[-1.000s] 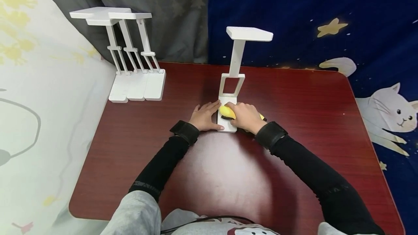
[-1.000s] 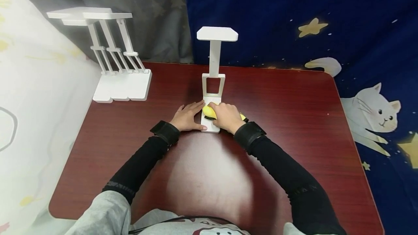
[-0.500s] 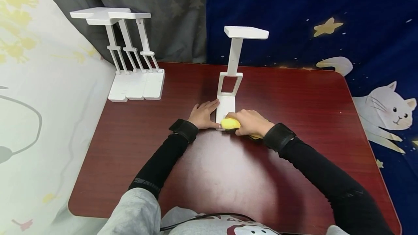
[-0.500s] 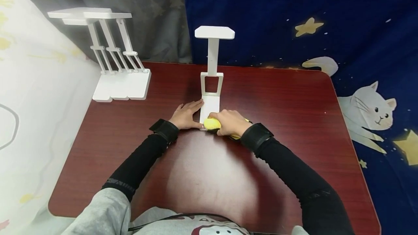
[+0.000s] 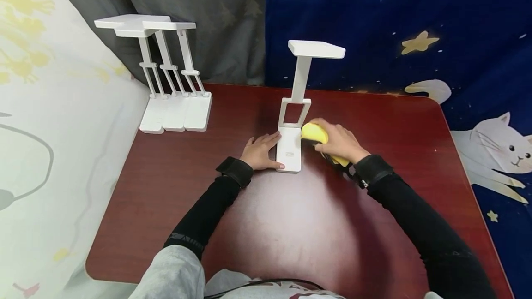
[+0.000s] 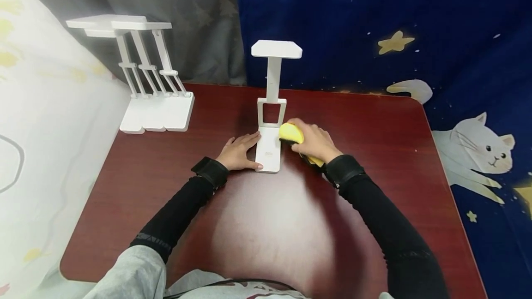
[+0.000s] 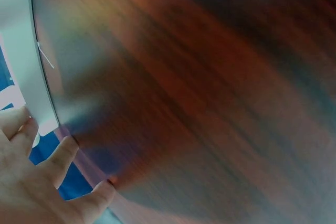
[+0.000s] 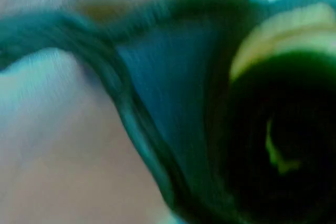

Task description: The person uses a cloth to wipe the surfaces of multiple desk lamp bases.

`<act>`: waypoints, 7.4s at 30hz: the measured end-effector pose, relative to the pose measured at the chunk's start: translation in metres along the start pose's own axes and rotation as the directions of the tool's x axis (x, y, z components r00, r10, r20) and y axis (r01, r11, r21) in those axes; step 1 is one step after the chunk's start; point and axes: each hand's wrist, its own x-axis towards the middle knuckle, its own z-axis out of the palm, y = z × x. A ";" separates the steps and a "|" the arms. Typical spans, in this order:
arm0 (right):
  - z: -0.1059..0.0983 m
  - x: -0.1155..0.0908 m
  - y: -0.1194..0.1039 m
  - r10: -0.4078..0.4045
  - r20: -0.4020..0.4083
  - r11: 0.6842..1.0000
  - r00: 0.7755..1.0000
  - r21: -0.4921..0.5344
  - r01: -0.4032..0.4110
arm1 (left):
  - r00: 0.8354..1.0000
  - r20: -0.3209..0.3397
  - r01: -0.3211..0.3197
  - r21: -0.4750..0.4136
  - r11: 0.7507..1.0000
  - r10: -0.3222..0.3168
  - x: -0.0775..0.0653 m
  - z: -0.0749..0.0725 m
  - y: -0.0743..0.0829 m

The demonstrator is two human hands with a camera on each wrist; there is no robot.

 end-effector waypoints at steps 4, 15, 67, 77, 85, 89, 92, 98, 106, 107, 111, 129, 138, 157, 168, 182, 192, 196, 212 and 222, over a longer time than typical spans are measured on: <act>0.023 0.008 0.011 0.235 -0.130 0.972 0.963 0.012 -0.235 | 1.000 0.009 0.005 0.004 1.000 -0.005 -0.003 0.009 0.000; 0.045 0.033 0.003 0.271 -0.130 0.953 0.954 -0.101 -0.285 | 1.000 -0.019 -0.001 0.008 1.000 0.001 0.003 0.005 -0.003; 0.028 0.020 0.027 0.304 0.019 0.934 0.952 0.193 -0.302 | 1.000 0.027 -0.010 -0.020 1.000 0.010 -0.005 0.017 0.005; 0.032 0.025 0.005 0.363 0.044 0.913 0.931 0.185 -0.365 | 1.000 -0.001 -0.014 0.008 1.000 0.014 0.002 0.008 0.002; 0.044 0.014 -0.003 0.322 0.037 0.934 0.946 0.153 -0.324 | 1.000 0.018 0.005 0.017 1.000 -0.005 0.005 0.001 -0.002; 0.049 0.003 -0.006 0.287 0.029 0.945 0.957 0.155 -0.288 | 1.000 0.013 0.006 0.030 1.000 -0.006 0.006 0.001 -0.003; 0.053 -0.005 -0.008 0.266 0.029 0.951 0.963 0.152 -0.268 | 1.000 0.011 0.007 0.030 1.000 -0.007 0.007 0.001 -0.003; 0.056 -0.021 -0.011 0.233 0.046 0.963 0.971 0.126 -0.237 | 1.000 0.018 0.007 0.019 1.000 -0.007 0.007 0.000 -0.003; 0.056 -0.048 -0.016 0.092 0.130 0.978 0.987 0.176 -0.115 | 1.000 0.009 -0.002 0.015 1.000 0.002 0.006 0.001 -0.005; 0.056 -0.052 -0.017 0.046 0.143 0.980 0.989 0.187 -0.073 | 1.000 0.009 0.000 0.015 1.000 0.000 0.007 0.001 -0.006; 0.061 -0.065 -0.027 -0.209 0.187 0.977 0.960 0.091 0.195 | 1.000 0.013 0.000 0.006 1.000 0.000 0.006 0.001 -0.006; 0.098 -0.043 -0.075 -0.518 0.048 0.689 0.854 -0.568 0.450 | 1.000 -0.019 -0.013 0.017 1.000 0.013 0.004 0.000 -0.006; 0.086 -0.061 -0.043 -0.412 0.069 0.775 0.909 -0.498 0.389 | 1.000 -0.011 0.000 0.000 1.000 0.000 0.003 -0.004 -0.005; 0.079 -0.054 -0.058 -0.464 0.160 0.815 0.871 -0.308 0.491 | 1.000 -0.007 0.001 -0.011 1.000 -0.001 0.002 -0.002 -0.008; 0.107 -0.037 -0.074 -0.526 0.043 0.744 0.849 -0.461 0.484 | 1.000 -0.001 -0.009 0.026 1.000 0.009 0.002 0.000 -0.003; 0.088 -0.063 -0.040 -0.372 0.023 0.848 0.928 -0.397 0.350 | 1.000 -0.010 0.012 -0.004 1.000 -0.012 0.002 -0.003 -0.007; 0.063 -0.077 -0.011 -0.239 -0.009 0.901 0.971 -0.374 0.219 | 1.000 0.005 0.005 0.000 1.000 -0.005 0.003 -0.005 -0.006; 0.035 -0.065 -0.007 -0.180 -0.071 0.923 0.981 -0.356 0.144 | 1.000 0.004 0.000 0.004 1.000 0.000 0.004 -0.004 -0.005; 0.048 0.038 -0.039 0.036 -0.090 0.950 0.995 -0.306 -0.061 | 1.000 0.012 -0.007 -0.020 1.000 0.007 0.004 0.012 -0.003; 0.045 0.008 -0.048 0.008 -0.001 0.970 1.000 -0.242 -0.008 | 0.999 0.033 0.013 -0.006 1.000 -0.013 0.005 -0.003 -0.005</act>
